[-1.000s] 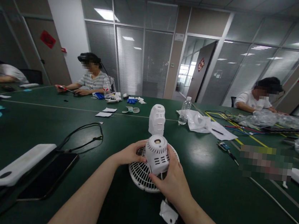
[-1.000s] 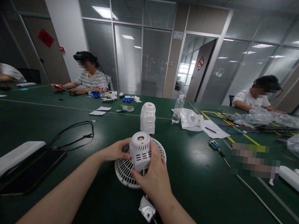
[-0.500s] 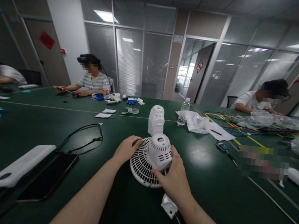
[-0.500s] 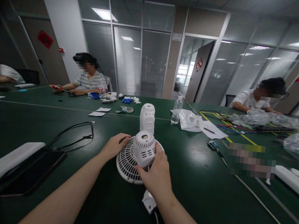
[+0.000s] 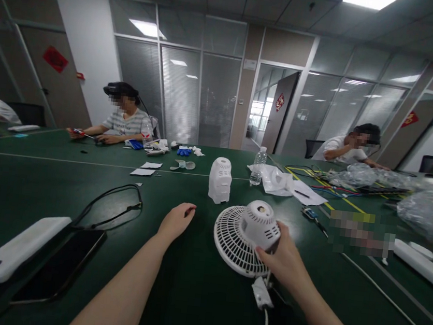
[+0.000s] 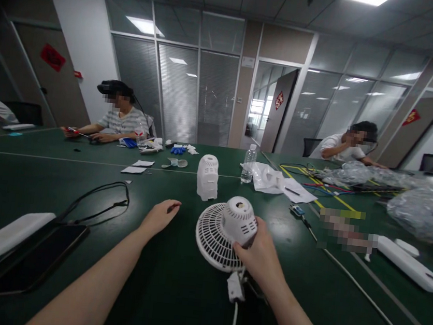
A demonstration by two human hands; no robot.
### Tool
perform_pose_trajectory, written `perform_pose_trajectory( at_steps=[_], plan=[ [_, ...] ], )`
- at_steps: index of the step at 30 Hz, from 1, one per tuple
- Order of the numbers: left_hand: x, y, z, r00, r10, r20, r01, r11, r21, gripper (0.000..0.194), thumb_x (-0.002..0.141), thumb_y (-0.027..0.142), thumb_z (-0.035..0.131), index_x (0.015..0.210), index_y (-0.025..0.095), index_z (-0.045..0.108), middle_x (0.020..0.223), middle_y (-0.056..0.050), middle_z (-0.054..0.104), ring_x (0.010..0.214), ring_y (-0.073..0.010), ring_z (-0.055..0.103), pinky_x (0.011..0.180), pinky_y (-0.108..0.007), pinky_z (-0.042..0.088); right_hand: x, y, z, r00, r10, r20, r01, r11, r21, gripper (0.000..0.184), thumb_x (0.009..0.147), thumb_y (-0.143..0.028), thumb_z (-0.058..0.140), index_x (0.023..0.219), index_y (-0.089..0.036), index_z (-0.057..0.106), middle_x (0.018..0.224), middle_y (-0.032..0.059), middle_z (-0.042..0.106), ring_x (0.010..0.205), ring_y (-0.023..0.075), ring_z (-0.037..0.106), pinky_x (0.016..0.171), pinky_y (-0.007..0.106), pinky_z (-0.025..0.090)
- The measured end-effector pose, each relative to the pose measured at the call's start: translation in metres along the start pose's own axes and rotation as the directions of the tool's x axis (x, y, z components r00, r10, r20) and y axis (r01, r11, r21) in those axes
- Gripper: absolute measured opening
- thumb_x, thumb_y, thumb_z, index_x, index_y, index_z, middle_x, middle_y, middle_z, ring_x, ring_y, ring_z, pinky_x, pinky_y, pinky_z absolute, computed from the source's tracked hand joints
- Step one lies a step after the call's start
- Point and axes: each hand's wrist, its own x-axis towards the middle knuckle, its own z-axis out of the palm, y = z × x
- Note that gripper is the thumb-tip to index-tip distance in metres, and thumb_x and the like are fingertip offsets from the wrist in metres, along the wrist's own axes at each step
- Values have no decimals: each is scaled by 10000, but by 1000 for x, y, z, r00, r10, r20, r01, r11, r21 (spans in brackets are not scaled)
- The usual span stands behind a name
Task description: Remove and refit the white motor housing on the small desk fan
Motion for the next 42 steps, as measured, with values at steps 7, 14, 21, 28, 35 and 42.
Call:
perform_pose_trajectory(
  at_steps=[7,14,21,28,35,42],
  plan=[
    [1,-5,5,996,11,87,-11,1000,2,329,886,356,466,1158,263,626,1150,-31,666,1003,-189,631,887,-310,489,-10,97,-82,943,297,-152,-316,940,-128,956,581,-573,660,1341,-95,330,1118,204,632,961,359,648,800,461,514],
    [1,-3,6,996,35,81,-37,999,30,322,888,358,459,1139,270,641,1159,-21,664,1020,-188,626,909,-311,477,-14,137,-109,937,163,-310,-236,948,-215,981,575,-677,642,1330,-100,398,1268,252,547,1088,440,572,851,558,480],
    [2,-4,7,995,29,94,-34,998,59,322,886,343,463,1141,264,643,1176,-24,660,1065,-190,607,933,-313,466,3,72,-108,813,-91,-574,-125,937,-326,779,751,-610,558,1357,-142,412,1283,205,538,1169,415,518,942,554,429],
    [2,-5,6,993,7,116,-14,998,60,323,878,334,476,1145,260,642,1179,-44,659,1068,-206,607,937,-341,469,101,31,-54,948,75,-309,-171,940,-295,717,800,-463,597,1357,-92,338,1269,201,541,1151,304,544,936,401,447],
    [3,-3,4,994,20,106,-24,999,38,299,879,309,476,1110,256,658,1164,-46,666,1078,-213,607,926,-355,479,157,53,-2,903,389,-182,-430,818,-383,392,895,-376,576,1218,-157,534,1204,97,575,1018,211,597,859,421,510],
    [1,4,-1,995,43,86,-47,998,40,288,886,300,465,1094,260,661,1151,-36,667,1095,-214,591,954,-366,463,151,34,-10,926,361,-111,-371,809,-456,475,850,-434,603,1197,-115,548,1244,180,555,1156,324,535,963,518,412]
  ],
)
